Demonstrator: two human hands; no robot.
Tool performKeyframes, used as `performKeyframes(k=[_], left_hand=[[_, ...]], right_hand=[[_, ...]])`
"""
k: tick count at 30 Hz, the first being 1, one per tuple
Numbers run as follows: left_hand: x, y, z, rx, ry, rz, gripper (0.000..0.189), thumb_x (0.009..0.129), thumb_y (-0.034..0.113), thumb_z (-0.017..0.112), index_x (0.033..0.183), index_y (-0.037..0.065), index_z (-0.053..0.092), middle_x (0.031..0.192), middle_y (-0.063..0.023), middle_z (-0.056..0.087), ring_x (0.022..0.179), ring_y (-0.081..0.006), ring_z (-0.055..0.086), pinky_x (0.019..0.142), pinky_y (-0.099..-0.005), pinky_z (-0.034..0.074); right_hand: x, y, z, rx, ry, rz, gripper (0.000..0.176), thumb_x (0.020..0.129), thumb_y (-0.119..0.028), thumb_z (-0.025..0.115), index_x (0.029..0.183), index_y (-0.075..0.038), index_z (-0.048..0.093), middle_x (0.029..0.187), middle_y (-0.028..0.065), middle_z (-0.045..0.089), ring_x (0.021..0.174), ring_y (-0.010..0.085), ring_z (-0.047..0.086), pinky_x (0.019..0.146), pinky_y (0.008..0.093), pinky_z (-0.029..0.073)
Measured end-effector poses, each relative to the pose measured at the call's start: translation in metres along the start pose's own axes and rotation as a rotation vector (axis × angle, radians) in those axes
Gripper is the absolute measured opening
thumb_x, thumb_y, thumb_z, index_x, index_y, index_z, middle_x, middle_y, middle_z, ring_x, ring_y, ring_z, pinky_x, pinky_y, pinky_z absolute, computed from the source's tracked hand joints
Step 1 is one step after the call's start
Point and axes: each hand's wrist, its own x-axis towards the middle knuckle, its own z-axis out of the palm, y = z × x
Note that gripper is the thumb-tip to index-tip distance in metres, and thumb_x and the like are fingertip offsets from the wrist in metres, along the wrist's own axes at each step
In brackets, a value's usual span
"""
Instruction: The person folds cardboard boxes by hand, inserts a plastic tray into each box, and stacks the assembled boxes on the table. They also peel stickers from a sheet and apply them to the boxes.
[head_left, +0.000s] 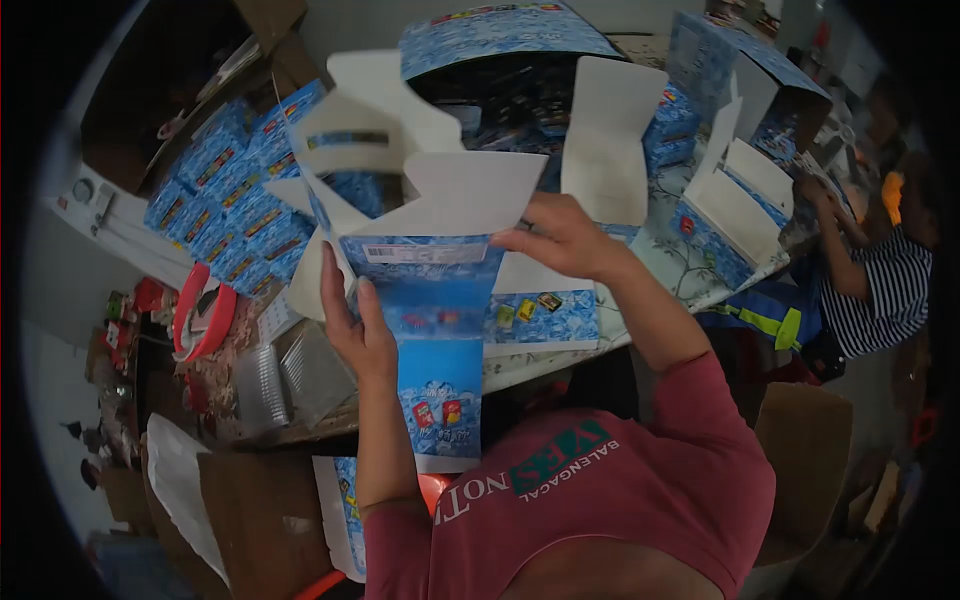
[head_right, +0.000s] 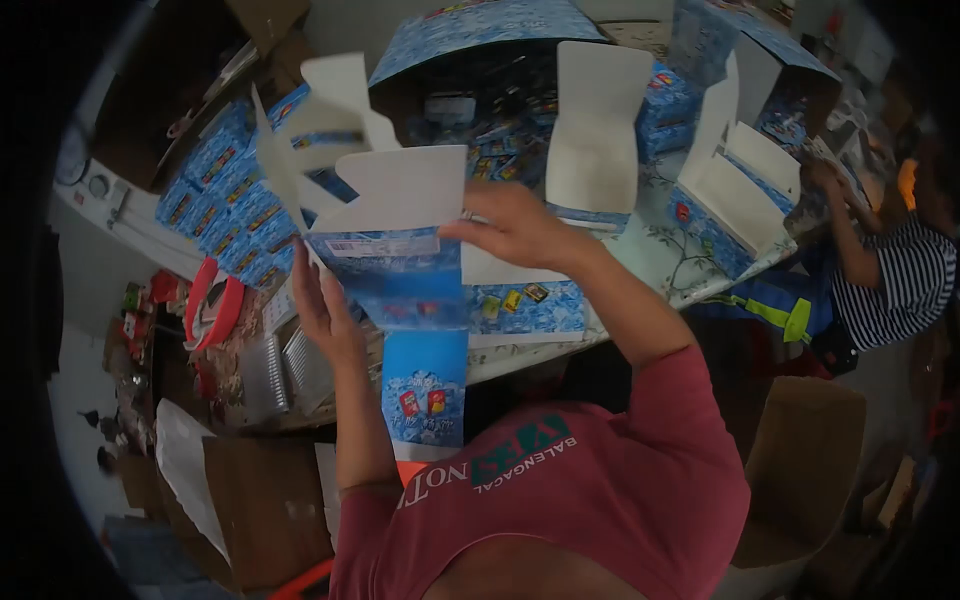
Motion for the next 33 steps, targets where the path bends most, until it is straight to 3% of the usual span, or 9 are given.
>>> performKeyframes(k=[5, 10, 14, 16, 21, 24, 28, 32, 33], left_hand=[[-0.009, -0.023, -0.017, 0.146, 0.235, 0.329, 0.048, 0.091, 0.025, 0.04, 0.131, -0.001, 0.037, 0.142, -0.0201, 0.028, 0.136, -0.0302, 0.011, 0.108, -0.0455, 0.009], [-0.043, -0.076, 0.015, 0.503, -0.416, 0.15, 0.02, 0.084, 0.018, 0.049, 0.094, 0.004, 0.059, 0.103, -0.0128, 0.057, 0.107, -0.0313, 0.046, 0.098, -0.048, 0.026], [-0.024, -0.078, 0.049, 0.476, -0.683, 0.269, 0.022, 0.078, 0.015, 0.056, 0.059, 0.005, 0.058, 0.062, -0.0083, 0.057, 0.066, -0.0286, 0.054, 0.068, -0.0412, 0.042], [-0.02, -0.092, 0.059, 0.453, -0.569, 0.314, 0.026, 0.078, 0.015, 0.056, 0.053, 0.005, 0.056, 0.055, -0.0083, 0.055, 0.059, -0.0282, 0.052, 0.06, -0.0406, 0.04], [-0.028, -0.075, 0.054, 0.424, -0.17, 0.383, 0.035, 0.078, 0.018, 0.056, 0.045, 0.005, 0.055, 0.048, -0.0095, 0.053, 0.05, -0.0293, 0.052, 0.055, -0.0416, 0.041], [-0.037, -0.071, 0.066, 0.749, -1.109, -0.202, 0.025, 0.079, 0.021, 0.053, 0.068, 0.002, 0.065, 0.073, -0.0192, 0.062, 0.071, -0.0323, 0.061, 0.064, -0.0424, 0.047], [-0.066, -0.136, 0.064, 0.521, -1.26, -0.086, 0.025, 0.079, 0.025, 0.054, 0.084, 0.002, 0.065, 0.083, -0.021, 0.062, 0.077, -0.0316, 0.061, 0.066, -0.0419, 0.047], [-0.032, -0.115, 0.064, 0.009, 0.018, -0.434, 0.021, 0.082, 0.014, 0.054, 0.098, 0.003, 0.062, 0.091, -0.0153, 0.065, 0.078, -0.0358, 0.061, 0.07, -0.044, 0.047], [-0.014, -0.111, 0.061, 0.231, 0.191, -0.133, 0.021, 0.082, 0.01, 0.054, 0.1, 0.003, 0.062, 0.093, -0.0149, 0.064, 0.08, -0.035, 0.061, 0.071, -0.043, 0.047]], right_hand=[[-0.006, 0.045, 0.003, -0.097, -0.148, -0.13, 0.021, 0.081, -0.018, 0.064, 0.094, -0.002, 0.062, 0.086, 0.0119, 0.062, 0.082, 0.0257, 0.059, 0.072, 0.0303, 0.046], [-0.066, 0.103, 0.036, 0.078, -0.323, 0.278, 0.025, 0.08, -0.012, 0.064, 0.103, -0.002, 0.058, 0.093, 0.0104, 0.062, 0.088, 0.0205, 0.06, 0.078, 0.0301, 0.046], [-0.103, 0.091, 0.069, 0.146, 0.168, 0.525, 0.05, 0.078, -0.009, 0.065, 0.124, -0.005, 0.044, 0.119, 0.0154, 0.053, 0.102, 0.0228, 0.056, 0.085, 0.0332, 0.045], [-0.111, 0.074, 0.079, -0.068, 0.507, 0.191, 0.047, 0.078, -0.007, 0.064, 0.12, -0.001, 0.046, 0.128, 0.0194, 0.046, 0.112, 0.0283, 0.051, 0.09, 0.0359, 0.043], [-0.105, 0.06, 0.086, -0.367, 0.249, -0.152, 0.052, 0.073, -0.008, 0.065, 0.121, 0.002, 0.047, 0.131, 0.0211, 0.041, 0.12, 0.0378, 0.042, 0.098, 0.0411, 0.036], [-0.096, 0.063, 0.091, -0.382, 0.199, -0.152, 0.053, 0.073, -0.01, 0.065, 0.121, 0.002, 0.047, 0.131, 0.021, 0.041, 0.121, 0.0371, 0.041, 0.098, 0.042, 0.036], [-0.086, 0.061, 0.097, -0.449, 0.048, -0.212, 0.052, 0.076, -0.012, 0.062, 0.124, 0.002, 0.045, 0.133, 0.0199, 0.04, 0.122, 0.0366, 0.04, 0.101, 0.043, 0.031], [-0.076, 0.068, 0.104, -0.624, -0.094, -0.101, 0.038, 0.081, -0.016, 0.055, 0.115, 0.0, 0.052, 0.125, 0.016, 0.049, 0.116, 0.0303, 0.046, 0.099, 0.0436, 0.033], [-0.074, 0.071, 0.104, -0.623, -0.088, -0.096, 0.038, 0.081, -0.016, 0.055, 0.115, 0.0, 0.052, 0.125, 0.016, 0.049, 0.116, 0.0303, 0.046, 0.099, 0.0436, 0.033]])
